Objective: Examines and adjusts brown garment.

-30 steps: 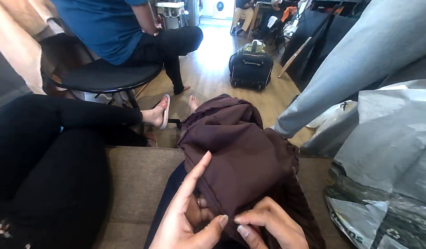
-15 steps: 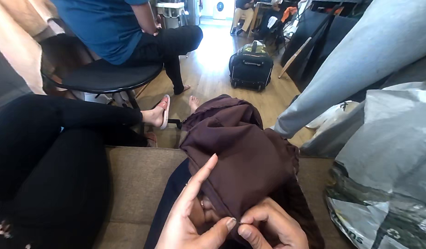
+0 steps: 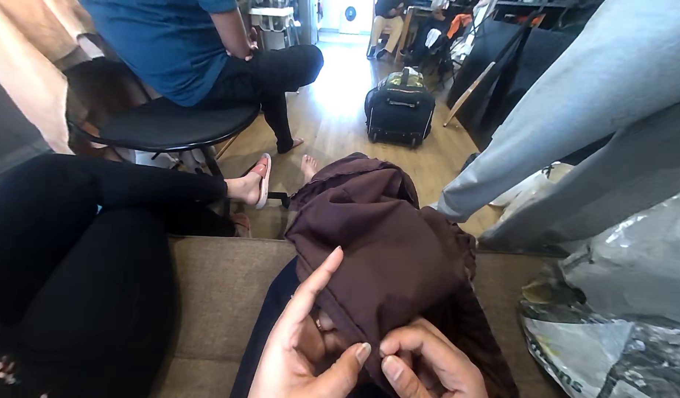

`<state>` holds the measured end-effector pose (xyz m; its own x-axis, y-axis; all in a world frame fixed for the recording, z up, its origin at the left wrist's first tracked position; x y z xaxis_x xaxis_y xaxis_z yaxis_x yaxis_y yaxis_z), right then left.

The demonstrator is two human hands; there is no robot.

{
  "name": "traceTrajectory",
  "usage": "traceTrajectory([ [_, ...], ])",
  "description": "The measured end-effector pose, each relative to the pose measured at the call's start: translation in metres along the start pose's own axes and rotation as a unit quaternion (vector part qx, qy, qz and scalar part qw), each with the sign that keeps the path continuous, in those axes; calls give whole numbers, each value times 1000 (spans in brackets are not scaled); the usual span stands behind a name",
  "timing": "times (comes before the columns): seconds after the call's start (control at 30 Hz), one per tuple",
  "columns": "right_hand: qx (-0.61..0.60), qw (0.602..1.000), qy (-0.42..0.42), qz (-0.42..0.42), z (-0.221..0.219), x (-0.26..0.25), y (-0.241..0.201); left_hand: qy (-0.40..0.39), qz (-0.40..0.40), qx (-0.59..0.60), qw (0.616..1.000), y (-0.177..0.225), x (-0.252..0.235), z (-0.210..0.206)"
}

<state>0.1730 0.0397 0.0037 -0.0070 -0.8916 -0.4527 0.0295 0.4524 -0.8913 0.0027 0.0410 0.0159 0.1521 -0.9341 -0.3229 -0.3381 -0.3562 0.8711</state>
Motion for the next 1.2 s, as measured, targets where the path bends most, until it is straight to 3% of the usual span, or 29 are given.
traceTrajectory([
  [0.17,-1,1000,0,1,0,-1,0,3,-35,-38,999,2,1,1],
  [0.47,95,990,20,106,6,-5,-3,-32,-43,-84,995,6,1,3],
  [0.73,75,993,16,90,5,-4,-3,-42,-25,-88,995,4,2,2],
  [1.2,-11,1000,1,21,2,-3,2,-50,29,23,998,3,0,0],
])
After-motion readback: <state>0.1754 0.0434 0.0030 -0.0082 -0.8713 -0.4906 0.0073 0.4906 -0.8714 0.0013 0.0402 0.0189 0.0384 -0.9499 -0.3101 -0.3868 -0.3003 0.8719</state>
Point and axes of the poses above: each hand's wrist, its own x-axis away from the middle knuckle, its own z-axis out of the back of the hand, y = z × x, the point moved 4 cm from there along -x, towards the middle knuckle, and after that the axes turned 14 degrees about y, right-handed, at the moved point
